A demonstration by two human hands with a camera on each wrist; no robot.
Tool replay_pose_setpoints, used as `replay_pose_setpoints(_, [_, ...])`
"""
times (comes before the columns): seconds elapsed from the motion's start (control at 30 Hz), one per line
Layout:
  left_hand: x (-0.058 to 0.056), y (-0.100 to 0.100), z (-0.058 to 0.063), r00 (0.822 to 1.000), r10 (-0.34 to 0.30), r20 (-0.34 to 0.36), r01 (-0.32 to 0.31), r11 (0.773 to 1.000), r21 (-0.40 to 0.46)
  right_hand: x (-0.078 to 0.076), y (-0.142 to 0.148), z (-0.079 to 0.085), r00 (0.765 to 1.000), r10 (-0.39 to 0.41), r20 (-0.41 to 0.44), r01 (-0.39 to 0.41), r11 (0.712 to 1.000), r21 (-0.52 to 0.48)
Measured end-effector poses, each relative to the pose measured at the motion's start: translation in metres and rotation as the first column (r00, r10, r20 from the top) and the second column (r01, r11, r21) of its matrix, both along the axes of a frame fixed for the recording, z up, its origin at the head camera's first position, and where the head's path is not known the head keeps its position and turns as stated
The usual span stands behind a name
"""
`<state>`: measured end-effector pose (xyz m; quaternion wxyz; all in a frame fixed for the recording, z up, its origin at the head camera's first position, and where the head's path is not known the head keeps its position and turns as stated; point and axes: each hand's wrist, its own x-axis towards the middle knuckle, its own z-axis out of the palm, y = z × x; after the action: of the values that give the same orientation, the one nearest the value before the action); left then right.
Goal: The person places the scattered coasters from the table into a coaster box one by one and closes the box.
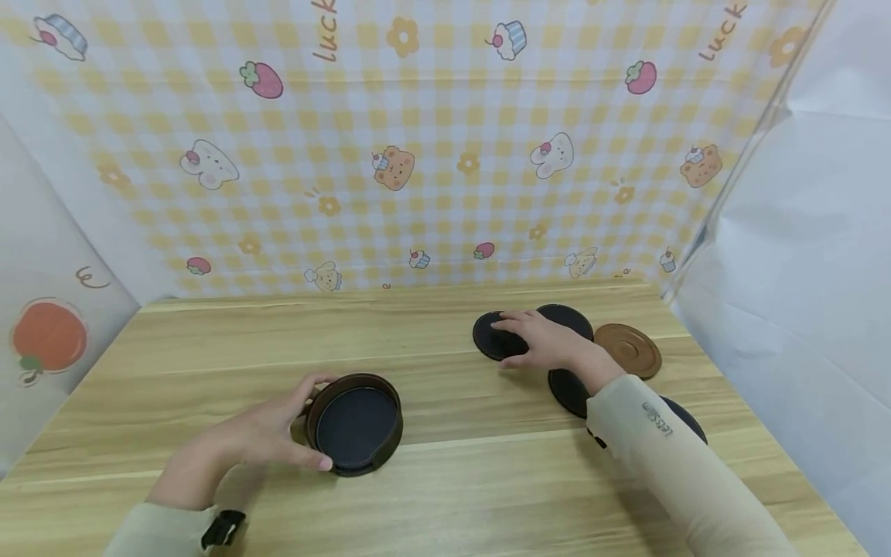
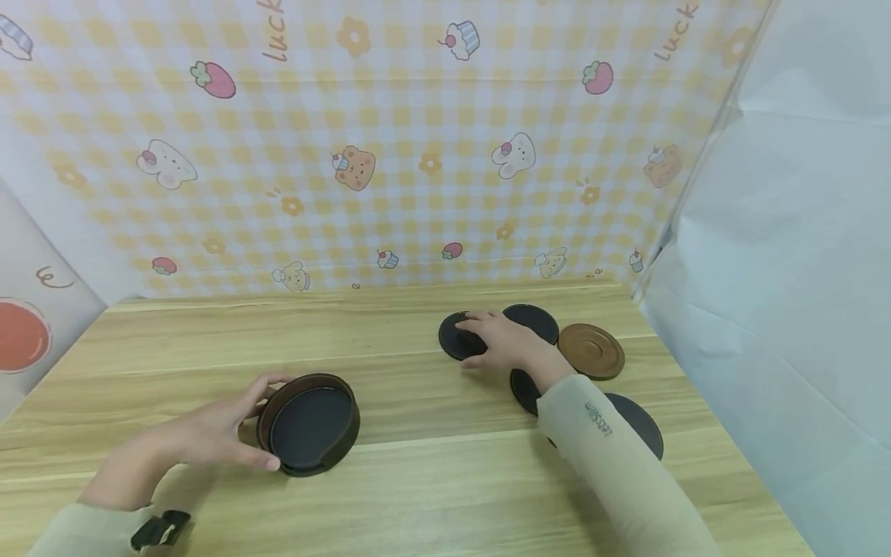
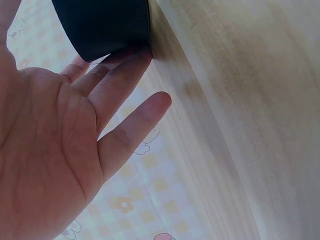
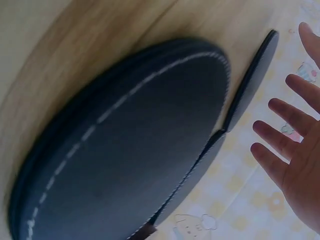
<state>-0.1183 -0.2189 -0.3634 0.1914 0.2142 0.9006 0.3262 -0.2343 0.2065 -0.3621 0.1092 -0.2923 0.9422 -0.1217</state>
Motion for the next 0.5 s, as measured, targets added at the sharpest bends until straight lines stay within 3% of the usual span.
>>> replay_pose_setpoints(0.5, [0.0, 0.0, 0.001, 1.0, -0.017, -0.019, 0.017, 1.0, -0.003, -0.017, 0.007, -0.006, 0.996, -0.047, 0.073, 0.046, 0.999, 0.004])
